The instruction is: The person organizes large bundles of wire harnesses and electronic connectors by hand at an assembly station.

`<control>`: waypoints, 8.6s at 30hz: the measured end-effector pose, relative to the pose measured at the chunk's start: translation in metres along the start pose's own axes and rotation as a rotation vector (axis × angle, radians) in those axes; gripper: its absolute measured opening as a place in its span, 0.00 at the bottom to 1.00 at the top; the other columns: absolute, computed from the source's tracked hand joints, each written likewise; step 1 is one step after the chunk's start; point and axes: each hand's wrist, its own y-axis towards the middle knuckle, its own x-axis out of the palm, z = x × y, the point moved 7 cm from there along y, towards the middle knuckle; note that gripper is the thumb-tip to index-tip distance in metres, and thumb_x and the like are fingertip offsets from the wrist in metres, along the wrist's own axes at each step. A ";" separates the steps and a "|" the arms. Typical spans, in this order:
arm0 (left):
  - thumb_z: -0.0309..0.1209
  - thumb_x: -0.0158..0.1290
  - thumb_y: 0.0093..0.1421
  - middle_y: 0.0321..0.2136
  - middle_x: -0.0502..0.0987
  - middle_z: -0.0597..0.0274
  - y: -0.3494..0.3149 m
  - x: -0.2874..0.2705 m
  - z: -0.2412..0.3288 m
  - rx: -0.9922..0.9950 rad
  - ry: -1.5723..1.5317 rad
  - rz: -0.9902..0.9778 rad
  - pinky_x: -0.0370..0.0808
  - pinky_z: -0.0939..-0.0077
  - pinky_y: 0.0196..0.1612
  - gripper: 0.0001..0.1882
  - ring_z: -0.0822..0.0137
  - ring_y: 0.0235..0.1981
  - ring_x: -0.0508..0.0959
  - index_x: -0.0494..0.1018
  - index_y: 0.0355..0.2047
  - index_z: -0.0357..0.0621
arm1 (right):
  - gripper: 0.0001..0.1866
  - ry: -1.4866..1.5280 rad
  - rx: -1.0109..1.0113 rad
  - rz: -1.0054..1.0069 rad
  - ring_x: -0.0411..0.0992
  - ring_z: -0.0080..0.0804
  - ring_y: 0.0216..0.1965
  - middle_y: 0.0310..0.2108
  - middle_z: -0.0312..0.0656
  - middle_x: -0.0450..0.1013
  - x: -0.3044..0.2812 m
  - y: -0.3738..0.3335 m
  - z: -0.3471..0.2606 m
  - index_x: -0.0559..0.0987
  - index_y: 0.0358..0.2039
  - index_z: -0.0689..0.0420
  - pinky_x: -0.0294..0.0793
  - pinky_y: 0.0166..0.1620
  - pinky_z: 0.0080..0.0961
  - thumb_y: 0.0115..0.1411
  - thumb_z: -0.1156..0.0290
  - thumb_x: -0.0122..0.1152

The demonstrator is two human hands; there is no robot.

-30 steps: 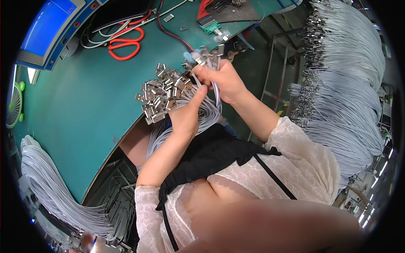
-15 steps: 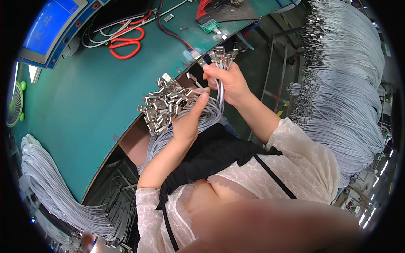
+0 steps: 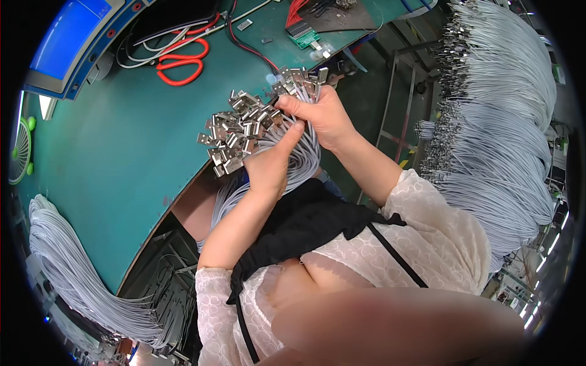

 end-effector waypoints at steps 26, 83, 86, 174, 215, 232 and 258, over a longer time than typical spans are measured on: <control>0.20 0.56 0.47 0.29 0.72 0.65 -0.004 0.000 -0.004 -0.040 -0.137 -0.025 0.67 0.81 0.38 0.10 0.74 0.33 0.71 0.69 0.31 0.40 | 0.07 0.043 0.100 -0.128 0.64 0.16 0.18 0.19 0.36 0.70 -0.003 -0.001 0.008 0.75 0.26 0.63 0.66 0.22 0.12 0.51 0.71 0.57; 0.24 0.56 0.49 0.26 0.71 0.68 -0.005 -0.006 -0.005 -0.029 0.015 -0.002 0.66 0.84 0.34 0.08 0.78 0.28 0.69 0.68 0.29 0.42 | 0.06 0.068 0.022 0.030 0.62 0.15 0.17 0.18 0.36 0.69 -0.008 -0.004 -0.002 0.74 0.23 0.62 0.59 0.20 0.12 0.48 0.72 0.59; 0.24 0.56 0.49 0.26 0.71 0.68 -0.003 -0.005 -0.010 -0.103 -0.009 -0.023 0.66 0.84 0.33 0.08 0.78 0.28 0.69 0.69 0.28 0.42 | 0.05 0.064 0.064 -0.033 0.62 0.15 0.18 0.18 0.36 0.69 0.002 -0.005 -0.004 0.74 0.23 0.61 0.60 0.20 0.12 0.48 0.73 0.59; 0.24 0.55 0.49 0.27 0.72 0.63 -0.014 -0.006 -0.007 -0.146 0.032 -0.116 0.68 0.79 0.38 0.11 0.71 0.29 0.72 0.67 0.33 0.38 | 0.05 0.090 0.093 -0.175 0.65 0.16 0.20 0.19 0.35 0.69 -0.001 -0.001 -0.001 0.73 0.25 0.60 0.59 0.21 0.10 0.49 0.74 0.58; 0.21 0.54 0.50 0.29 0.72 0.61 -0.018 -0.010 -0.008 -0.119 0.027 -0.118 0.68 0.80 0.37 0.08 0.72 0.31 0.73 0.67 0.30 0.38 | 0.07 -0.223 0.032 -0.110 0.67 0.19 0.22 0.22 0.35 0.70 -0.019 -0.018 -0.005 0.73 0.27 0.60 0.66 0.26 0.15 0.47 0.74 0.61; 0.28 0.51 0.54 0.30 0.72 0.66 -0.008 -0.007 -0.003 -0.051 0.036 -0.117 0.66 0.83 0.38 0.05 0.77 0.32 0.70 0.69 0.31 0.42 | 0.06 0.018 -0.106 0.135 0.63 0.18 0.17 0.18 0.34 0.67 -0.020 -0.004 -0.006 0.72 0.24 0.60 0.60 0.21 0.15 0.47 0.74 0.60; 0.30 0.52 0.54 0.30 0.71 0.67 -0.009 -0.011 -0.005 0.019 0.107 -0.037 0.66 0.83 0.38 0.08 0.76 0.33 0.69 0.69 0.33 0.42 | 0.06 0.064 -0.122 0.116 0.63 0.17 0.18 0.20 0.37 0.69 -0.018 -0.004 -0.008 0.72 0.25 0.59 0.59 0.21 0.14 0.48 0.74 0.60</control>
